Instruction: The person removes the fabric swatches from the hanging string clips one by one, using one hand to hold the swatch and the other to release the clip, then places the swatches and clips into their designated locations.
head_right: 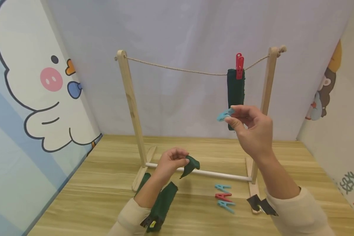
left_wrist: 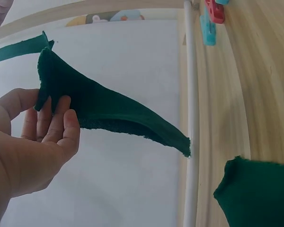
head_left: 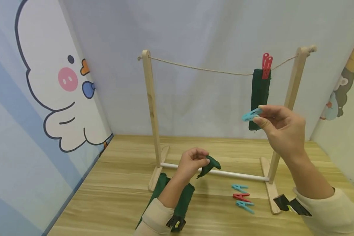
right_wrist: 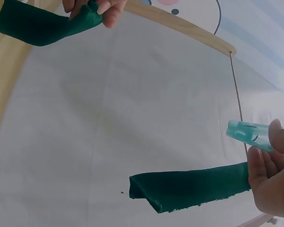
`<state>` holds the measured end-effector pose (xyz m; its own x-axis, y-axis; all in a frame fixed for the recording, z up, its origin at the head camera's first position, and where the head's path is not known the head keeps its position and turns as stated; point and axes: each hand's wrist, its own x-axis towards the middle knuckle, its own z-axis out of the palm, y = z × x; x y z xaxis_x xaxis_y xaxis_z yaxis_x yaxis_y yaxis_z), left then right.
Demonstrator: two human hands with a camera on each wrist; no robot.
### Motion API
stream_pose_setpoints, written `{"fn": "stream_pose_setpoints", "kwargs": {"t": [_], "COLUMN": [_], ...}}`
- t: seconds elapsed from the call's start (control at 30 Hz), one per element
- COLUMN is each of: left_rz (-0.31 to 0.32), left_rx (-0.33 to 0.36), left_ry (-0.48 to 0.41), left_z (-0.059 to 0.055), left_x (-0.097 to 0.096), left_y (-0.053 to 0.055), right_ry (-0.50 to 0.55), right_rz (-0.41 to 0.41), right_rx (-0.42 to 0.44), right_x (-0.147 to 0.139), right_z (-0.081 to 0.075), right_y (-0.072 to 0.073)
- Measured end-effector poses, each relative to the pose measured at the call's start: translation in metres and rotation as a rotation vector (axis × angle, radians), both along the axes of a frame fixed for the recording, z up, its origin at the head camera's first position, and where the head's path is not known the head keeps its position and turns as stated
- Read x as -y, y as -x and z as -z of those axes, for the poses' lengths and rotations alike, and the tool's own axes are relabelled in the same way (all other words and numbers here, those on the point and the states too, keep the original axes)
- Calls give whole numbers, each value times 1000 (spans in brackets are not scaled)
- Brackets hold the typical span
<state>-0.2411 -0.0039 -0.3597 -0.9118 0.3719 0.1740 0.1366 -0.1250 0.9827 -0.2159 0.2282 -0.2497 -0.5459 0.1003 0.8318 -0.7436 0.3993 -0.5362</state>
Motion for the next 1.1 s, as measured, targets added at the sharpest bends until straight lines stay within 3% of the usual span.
{"fn": "stream_pose_setpoints", "kwargs": {"t": [0.13,0.27,0.53,0.67,0.87,1.1], "left_rz": [1,7,13,20,48,29], "left_rx": [-7,6,40,43,48,82], "left_ry": [20,31,28,48,58,121], "left_z": [2,6,43,53,60,63], "left_x": [0,0,1,1,4,16], "left_y": [-1,0,15,16,10,-3], "right_ry": [42,47,77,75,39,63], "right_rz": [-66,-78,-101,-71,-34,-140], "right_rx": [-1,14,86,154,238,296], "right_x": [-1,-3,-9,-16,-24,-32], "right_z": [8,16,35,46,59,72], "right_y": [-2,-5,-14,-20,-26,-34]}}
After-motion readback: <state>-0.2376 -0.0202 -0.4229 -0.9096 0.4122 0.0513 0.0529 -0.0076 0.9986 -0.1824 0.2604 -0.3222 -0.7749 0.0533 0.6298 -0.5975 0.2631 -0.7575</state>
